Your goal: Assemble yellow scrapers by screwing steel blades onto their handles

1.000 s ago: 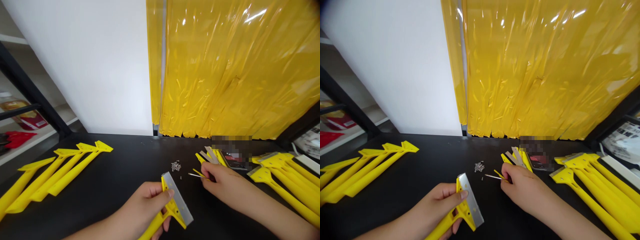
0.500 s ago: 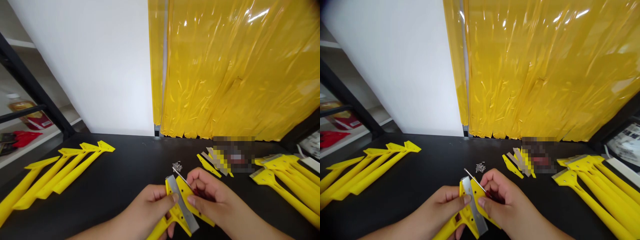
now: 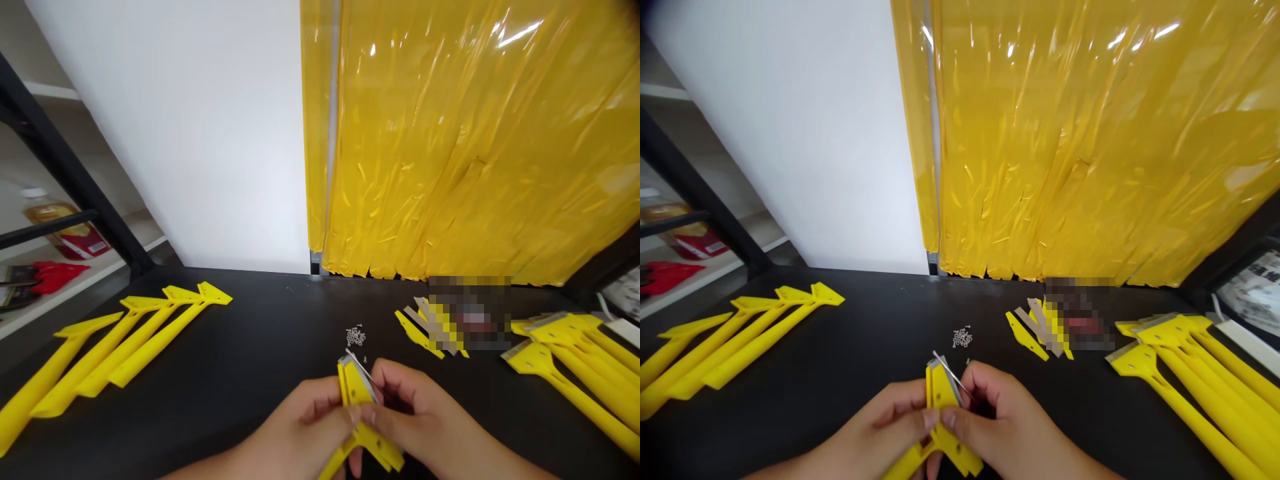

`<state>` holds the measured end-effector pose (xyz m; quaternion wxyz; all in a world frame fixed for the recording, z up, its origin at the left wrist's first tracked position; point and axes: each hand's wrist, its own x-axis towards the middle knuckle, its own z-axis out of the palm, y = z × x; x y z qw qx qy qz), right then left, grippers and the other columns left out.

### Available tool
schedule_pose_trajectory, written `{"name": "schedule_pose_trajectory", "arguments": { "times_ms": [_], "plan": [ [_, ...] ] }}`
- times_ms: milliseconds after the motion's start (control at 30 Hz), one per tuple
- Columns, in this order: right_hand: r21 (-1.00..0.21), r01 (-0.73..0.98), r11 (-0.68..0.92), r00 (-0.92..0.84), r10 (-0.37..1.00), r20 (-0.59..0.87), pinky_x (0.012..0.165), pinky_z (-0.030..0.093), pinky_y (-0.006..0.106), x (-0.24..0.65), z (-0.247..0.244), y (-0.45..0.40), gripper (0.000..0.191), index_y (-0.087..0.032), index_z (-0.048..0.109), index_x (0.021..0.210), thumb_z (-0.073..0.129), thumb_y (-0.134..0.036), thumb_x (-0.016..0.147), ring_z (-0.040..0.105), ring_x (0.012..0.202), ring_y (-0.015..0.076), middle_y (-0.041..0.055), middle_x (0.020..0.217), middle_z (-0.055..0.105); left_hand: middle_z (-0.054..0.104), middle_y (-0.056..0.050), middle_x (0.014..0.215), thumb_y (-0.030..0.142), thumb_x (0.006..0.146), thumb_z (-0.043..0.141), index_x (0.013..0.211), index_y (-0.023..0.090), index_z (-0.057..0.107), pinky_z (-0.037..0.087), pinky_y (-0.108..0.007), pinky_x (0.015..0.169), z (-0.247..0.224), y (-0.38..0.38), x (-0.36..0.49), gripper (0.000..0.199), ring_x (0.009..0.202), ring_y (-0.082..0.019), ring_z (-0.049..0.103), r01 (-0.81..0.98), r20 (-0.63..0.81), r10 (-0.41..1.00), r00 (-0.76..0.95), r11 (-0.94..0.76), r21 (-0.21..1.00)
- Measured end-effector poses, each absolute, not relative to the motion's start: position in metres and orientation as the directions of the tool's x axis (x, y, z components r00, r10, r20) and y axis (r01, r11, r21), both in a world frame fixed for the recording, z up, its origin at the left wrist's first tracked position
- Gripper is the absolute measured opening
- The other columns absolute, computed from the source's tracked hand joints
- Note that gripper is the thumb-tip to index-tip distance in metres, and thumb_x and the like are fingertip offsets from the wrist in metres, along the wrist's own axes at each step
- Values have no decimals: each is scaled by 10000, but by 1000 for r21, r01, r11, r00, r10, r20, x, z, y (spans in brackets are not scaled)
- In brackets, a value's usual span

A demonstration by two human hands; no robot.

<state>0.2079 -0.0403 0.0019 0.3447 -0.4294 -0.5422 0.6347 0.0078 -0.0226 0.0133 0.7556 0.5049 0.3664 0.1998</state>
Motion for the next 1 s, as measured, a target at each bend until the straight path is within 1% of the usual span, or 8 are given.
{"name": "schedule_pose_trajectory", "arguments": {
  "times_ms": [100, 233, 367, 467, 533, 633, 767, 1000],
  "plan": [
    [-985, 57, -164, -387, 905, -174, 624, 343, 249, 207, 2, -41, 430, -202, 510, 787, 792, -520, 847, 417, 676, 116, -57, 733, 497, 610, 50, 658, 420, 884, 707, 975, 184, 660, 331, -142, 406, 11, -23, 7, 258, 440, -39, 417, 160, -353, 645, 677, 340, 927],
    [-985, 85, -151, -381, 909, -172, 643, 357, 258, 207, 2, -41, 435, -199, 526, 784, 778, -549, 846, 429, 690, 123, -50, 742, 508, 600, 63, 650, 305, 905, 675, 955, 195, 632, 356, -139, 425, 9, -23, 7, 129, 451, -41, 427, 191, -375, 616, 692, 345, 919],
    [-981, 96, -167, -389, 901, -191, 633, 355, 251, 208, 4, -39, 432, -208, 525, 786, 786, -549, 831, 423, 681, 121, -56, 731, 500, 583, 76, 639, 257, 856, 712, 1029, 193, 637, 372, -137, 422, 10, -22, 9, 199, 464, -44, 431, 169, -409, 596, 691, 417, 893],
    [-978, 99, -181, -396, 895, -206, 646, 373, 255, 207, 6, -39, 442, -213, 527, 790, 787, -570, 820, 443, 688, 126, -51, 737, 516, 568, 73, 648, 222, 822, 712, 963, 188, 646, 372, -132, 412, 12, -20, 11, 159, 487, -48, 449, 145, -392, 617, 682, 411, 900],
    [-977, 102, -185, -397, 893, -211, 654, 384, 260, 207, 8, -39, 440, -213, 528, 786, 788, -567, 812, 451, 689, 128, -47, 741, 521, 574, 72, 648, 198, 817, 700, 957, 189, 641, 390, -137, 414, 14, -19, 12, 152, 481, -50, 462, 177, -400, 586, 705, 401, 899],
    [-975, 114, -189, -391, 894, -219, 660, 395, 263, 207, 10, -40, 398, -213, 532, 787, 784, -521, 815, 461, 692, 131, -43, 744, 524, 582, 85, 620, 202, 820, 683, 948, 197, 629, 370, -146, 389, 17, -18, 13, 139, 410, -35, 420, 202, -410, 576, 707, 391, 898],
    [-974, 137, -178, -373, 902, -217, 638, 390, 250, 207, 10, -39, 348, -221, 524, 769, 795, -437, 802, 437, 675, 123, -57, 720, 489, 579, 93, 610, 218, 814, 679, 965, 201, 641, 344, -147, 381, 16, -20, 13, 157, 379, -24, 384, 162, -406, 604, 686, 417, 894],
    [-981, 139, -139, -359, 916, -180, 615, 378, 242, 205, 8, -40, 349, -220, 514, 744, 798, -411, 811, 412, 655, 115, -63, 698, 467, 602, 81, 583, 181, 785, 645, 939, 194, 652, 324, -143, 360, 11, -20, 14, 155, 365, -38, 426, 170, -419, 615, 668, 422, 890]
  ]
}}
